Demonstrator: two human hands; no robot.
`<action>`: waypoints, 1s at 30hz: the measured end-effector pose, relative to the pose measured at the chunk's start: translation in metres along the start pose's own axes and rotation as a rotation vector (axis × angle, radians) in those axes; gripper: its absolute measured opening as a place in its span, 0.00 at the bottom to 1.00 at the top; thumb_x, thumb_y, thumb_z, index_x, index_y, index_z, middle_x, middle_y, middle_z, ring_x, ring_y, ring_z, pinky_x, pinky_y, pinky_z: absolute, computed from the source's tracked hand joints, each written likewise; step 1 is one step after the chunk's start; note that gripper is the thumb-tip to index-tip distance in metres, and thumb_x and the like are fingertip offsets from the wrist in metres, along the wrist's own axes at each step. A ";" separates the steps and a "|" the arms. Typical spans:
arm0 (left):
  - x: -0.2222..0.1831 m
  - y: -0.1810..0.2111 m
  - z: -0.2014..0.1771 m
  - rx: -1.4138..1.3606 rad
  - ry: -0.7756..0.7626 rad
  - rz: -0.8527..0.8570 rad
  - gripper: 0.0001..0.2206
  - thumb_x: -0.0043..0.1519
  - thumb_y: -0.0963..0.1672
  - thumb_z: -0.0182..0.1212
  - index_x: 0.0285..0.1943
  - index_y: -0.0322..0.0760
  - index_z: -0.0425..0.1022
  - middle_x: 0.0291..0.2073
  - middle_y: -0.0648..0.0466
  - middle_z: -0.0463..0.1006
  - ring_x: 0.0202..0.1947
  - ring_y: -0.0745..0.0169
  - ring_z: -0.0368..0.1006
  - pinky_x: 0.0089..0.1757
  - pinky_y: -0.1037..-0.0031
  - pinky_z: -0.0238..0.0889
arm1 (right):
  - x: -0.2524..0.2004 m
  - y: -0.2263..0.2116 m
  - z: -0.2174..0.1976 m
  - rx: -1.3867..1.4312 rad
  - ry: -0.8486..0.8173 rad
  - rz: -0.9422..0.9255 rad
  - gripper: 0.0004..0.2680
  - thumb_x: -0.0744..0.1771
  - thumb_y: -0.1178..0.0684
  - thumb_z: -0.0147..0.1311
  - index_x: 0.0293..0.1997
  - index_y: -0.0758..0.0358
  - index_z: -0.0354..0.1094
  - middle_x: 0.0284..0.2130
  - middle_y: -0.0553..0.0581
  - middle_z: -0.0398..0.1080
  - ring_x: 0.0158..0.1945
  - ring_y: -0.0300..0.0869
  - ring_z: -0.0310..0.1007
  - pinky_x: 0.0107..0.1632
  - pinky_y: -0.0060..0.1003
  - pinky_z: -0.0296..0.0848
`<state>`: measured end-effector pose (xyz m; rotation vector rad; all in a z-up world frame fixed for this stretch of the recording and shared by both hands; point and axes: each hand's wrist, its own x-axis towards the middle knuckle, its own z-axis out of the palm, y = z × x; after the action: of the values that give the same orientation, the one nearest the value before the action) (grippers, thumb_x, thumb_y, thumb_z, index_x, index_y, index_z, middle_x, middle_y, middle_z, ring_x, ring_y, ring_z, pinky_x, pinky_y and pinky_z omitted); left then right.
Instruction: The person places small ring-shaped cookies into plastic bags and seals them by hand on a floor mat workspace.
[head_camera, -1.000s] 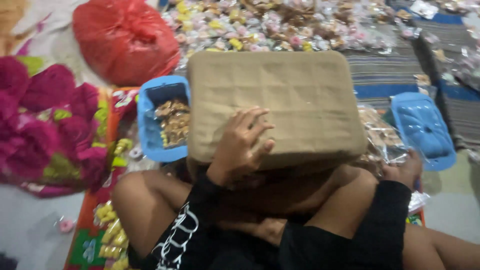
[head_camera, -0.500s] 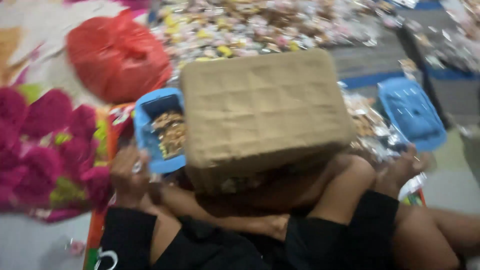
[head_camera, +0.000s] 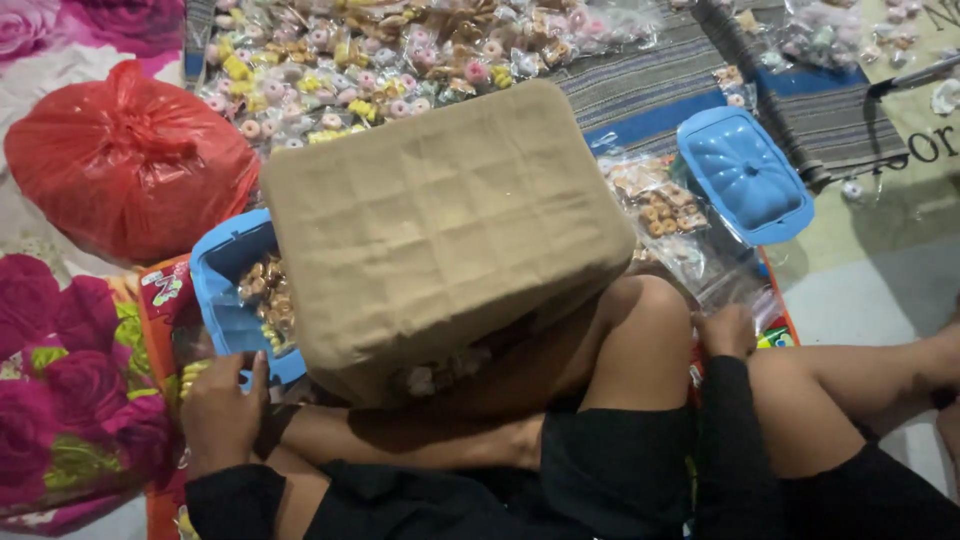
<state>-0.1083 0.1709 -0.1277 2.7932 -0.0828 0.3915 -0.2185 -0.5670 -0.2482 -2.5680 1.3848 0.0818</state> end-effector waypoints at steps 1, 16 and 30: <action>-0.002 -0.001 -0.001 0.035 -0.011 0.018 0.10 0.68 0.47 0.62 0.44 0.35 0.81 0.32 0.46 0.79 0.32 0.45 0.74 0.36 0.60 0.67 | -0.001 -0.002 0.003 -0.013 0.055 0.032 0.18 0.62 0.41 0.67 0.40 0.72 0.78 0.37 0.72 0.78 0.38 0.66 0.77 0.40 0.58 0.75; 0.001 -0.008 0.003 0.029 0.069 -0.035 0.09 0.67 0.45 0.65 0.46 0.34 0.83 0.36 0.47 0.83 0.33 0.46 0.77 0.36 0.62 0.69 | -0.002 0.010 -0.096 0.772 0.803 -0.304 0.07 0.75 0.63 0.49 0.39 0.74 0.64 0.31 0.59 0.64 0.36 0.44 0.64 0.37 0.39 0.71; 0.079 0.140 -0.048 -0.472 0.587 0.390 0.10 0.61 0.45 0.60 0.43 0.38 0.83 0.37 0.48 0.82 0.39 0.45 0.77 0.45 0.63 0.68 | -0.189 -0.351 -0.199 0.972 -0.241 -1.657 0.04 0.62 0.60 0.55 0.28 0.69 0.73 0.43 0.71 0.78 0.54 0.67 0.77 0.62 0.63 0.69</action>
<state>-0.0584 0.0528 -0.0199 2.0958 -0.5106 1.1049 -0.0430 -0.2703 0.0334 -1.8905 -0.8473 -0.4074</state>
